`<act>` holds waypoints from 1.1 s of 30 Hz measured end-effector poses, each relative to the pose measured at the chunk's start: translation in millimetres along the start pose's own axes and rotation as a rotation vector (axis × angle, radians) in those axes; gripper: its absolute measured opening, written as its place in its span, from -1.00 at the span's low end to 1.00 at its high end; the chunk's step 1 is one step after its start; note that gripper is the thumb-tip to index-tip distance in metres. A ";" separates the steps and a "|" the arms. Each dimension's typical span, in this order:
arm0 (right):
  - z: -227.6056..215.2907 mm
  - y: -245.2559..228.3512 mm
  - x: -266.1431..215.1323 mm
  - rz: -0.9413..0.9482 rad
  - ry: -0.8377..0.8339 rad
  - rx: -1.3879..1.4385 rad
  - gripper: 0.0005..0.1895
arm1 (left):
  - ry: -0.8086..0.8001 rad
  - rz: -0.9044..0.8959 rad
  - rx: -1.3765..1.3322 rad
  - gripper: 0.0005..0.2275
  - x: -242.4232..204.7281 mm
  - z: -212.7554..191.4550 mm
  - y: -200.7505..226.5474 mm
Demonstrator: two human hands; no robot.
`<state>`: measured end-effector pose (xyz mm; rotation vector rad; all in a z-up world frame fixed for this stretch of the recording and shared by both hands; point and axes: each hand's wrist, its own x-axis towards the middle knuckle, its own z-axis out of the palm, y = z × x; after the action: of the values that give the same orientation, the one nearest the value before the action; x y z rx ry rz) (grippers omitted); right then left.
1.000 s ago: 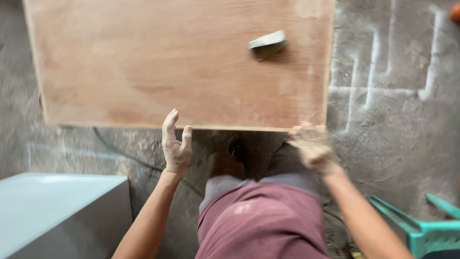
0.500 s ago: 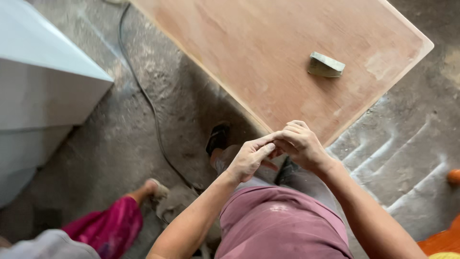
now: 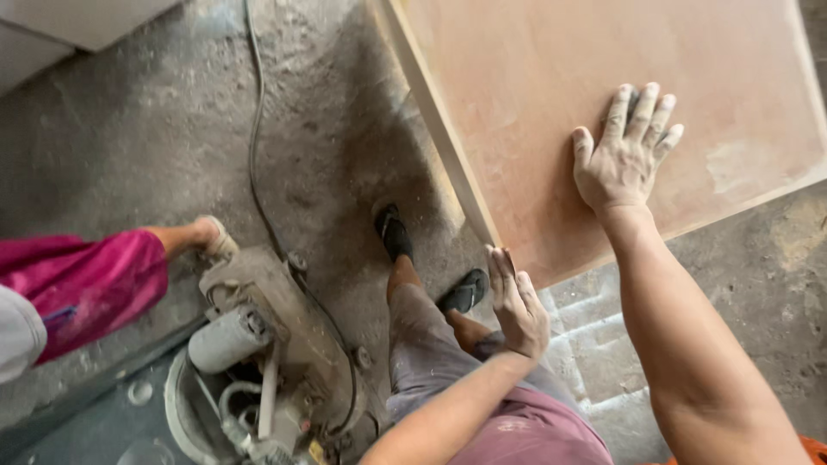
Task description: The person sands the surface and edges of a wooden desk and wooden pieces by hand using sandpaper and with a power sander.
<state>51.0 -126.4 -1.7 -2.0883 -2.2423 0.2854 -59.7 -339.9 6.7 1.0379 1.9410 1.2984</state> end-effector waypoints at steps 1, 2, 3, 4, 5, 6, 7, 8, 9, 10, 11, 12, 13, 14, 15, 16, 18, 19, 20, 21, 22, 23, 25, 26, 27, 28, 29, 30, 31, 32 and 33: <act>-5.0 -3.4 -7.5 0.058 -0.032 0.036 -0.13 | -0.024 -0.005 0.042 -0.56 -5.0 -3.0 3.2; -11.7 -7.2 -17.4 0.059 -0.047 0.042 -0.13 | 0.010 -0.009 0.037 -0.56 6.4 0.4 3.5; -17.4 -12.2 -14.7 0.051 -0.034 0.049 -0.13 | 0.056 0.010 0.019 -0.56 41.8 12.5 -1.4; -21.7 -16.9 -11.3 0.042 -0.022 0.057 -0.13 | 0.079 -0.008 0.037 -0.57 71.4 16.7 -2.2; -25.5 -20.4 -6.0 0.031 -0.010 0.056 -0.13 | 0.103 -0.020 0.054 -0.58 104.7 19.0 -2.3; -27.8 -21.5 0.0 0.020 0.002 0.056 -0.12 | 0.120 0.013 0.014 -0.56 158.6 26.8 -5.2; -26.8 -19.0 -9.4 0.029 -0.018 0.046 -0.12 | 0.111 0.018 -0.015 -0.54 184.4 25.2 -8.7; -23.3 -17.2 -16.9 0.034 -0.025 0.053 -0.12 | 0.103 0.052 0.024 -0.55 178.0 18.3 -11.0; -21.7 -14.7 -14.8 0.028 -0.014 0.062 -0.13 | 0.107 0.101 0.056 -0.56 177.9 18.7 -10.9; -22.8 -11.1 -12.1 0.023 -0.003 0.071 -0.13 | 0.110 0.149 0.088 -0.58 176.1 21.5 -10.6; -23.3 -12.6 -9.2 0.015 0.006 0.065 -0.13 | 0.074 0.145 0.058 -0.58 150.1 16.0 -7.8; -24.0 -15.1 -14.1 0.009 0.015 0.059 -0.12 | 0.037 0.141 0.029 -0.59 98.7 3.2 2.8; -22.8 -16.1 -13.3 0.013 0.017 0.059 -0.11 | 0.024 0.243 0.209 -0.60 63.7 -4.6 13.2; -20.9 -15.2 -1.1 0.017 0.030 0.073 -0.11 | 0.026 0.204 0.170 -0.58 73.7 2.4 9.7; -20.6 -12.4 -4.9 0.025 0.008 0.077 -0.11 | 0.016 0.132 0.140 -0.56 70.7 3.5 11.2; -19.6 -10.8 -9.3 0.033 -0.015 0.082 -0.11 | 0.007 0.059 0.110 -0.54 74.8 3.8 12.6; -17.5 -10.9 -9.3 0.034 -0.018 0.081 -0.10 | 0.033 0.152 0.123 -0.54 160.1 10.3 -1.1; -17.7 -10.4 -9.5 0.038 -0.015 0.078 -0.10 | 0.058 0.164 0.196 -0.57 213.2 14.5 -0.9; -17.3 -10.0 -7.8 0.040 -0.012 0.080 -0.09 | -0.009 0.068 0.034 -0.50 260.7 13.6 3.4; -16.3 -9.3 -7.8 0.043 -0.015 0.080 -0.09 | -0.076 -0.137 -0.028 -0.45 307.4 11.2 8.3; -14.8 -9.3 -8.4 0.047 -0.017 0.080 -0.09 | -0.111 -0.227 -0.058 -0.47 323.5 13.2 13.9; -15.6 -8.7 -11.5 0.046 -0.016 0.080 -0.09 | -0.141 -0.325 -0.088 -0.48 330.7 13.6 16.8; -16.6 -9.4 -9.0 0.033 0.006 0.084 -0.10 | -0.022 0.004 -0.089 -0.50 297.3 9.4 13.2; -19.3 -8.2 -10.0 0.025 0.000 0.056 -0.09 | -0.014 0.051 0.008 -0.51 251.3 5.8 13.0; -18.9 -9.3 -11.9 0.027 0.006 0.039 -0.08 | 0.015 0.079 0.034 -0.52 239.8 10.6 11.5; -15.3 -10.3 -4.6 0.029 0.012 0.023 -0.07 | 0.045 0.108 0.060 -0.53 232.8 17.1 8.8; -14.7 -7.4 -10.1 0.031 0.015 0.039 -0.08 | 0.056 0.097 0.093 -0.55 209.4 17.6 6.5; -12.7 -5.8 -14.8 0.034 0.017 0.055 -0.09 | 0.066 0.087 0.126 -0.56 193.2 16.2 3.5; -9.0 -3.8 -8.0 0.024 0.035 0.068 -0.09 | 0.091 0.086 0.150 -0.57 194.3 18.7 -0.7; -8.2 -2.8 -10.7 0.029 0.027 0.050 -0.09 | 0.099 0.073 0.167 -0.56 221.1 21.3 -9.9; -8.0 -4.6 -14.1 0.039 0.042 0.036 -0.09 | 0.108 0.082 0.177 -0.56 275.0 26.4 -18.9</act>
<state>48.9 -139.9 8.1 -2.1017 -2.1587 0.2792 -189.9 -98.6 -31.9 1.1658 2.1464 1.2680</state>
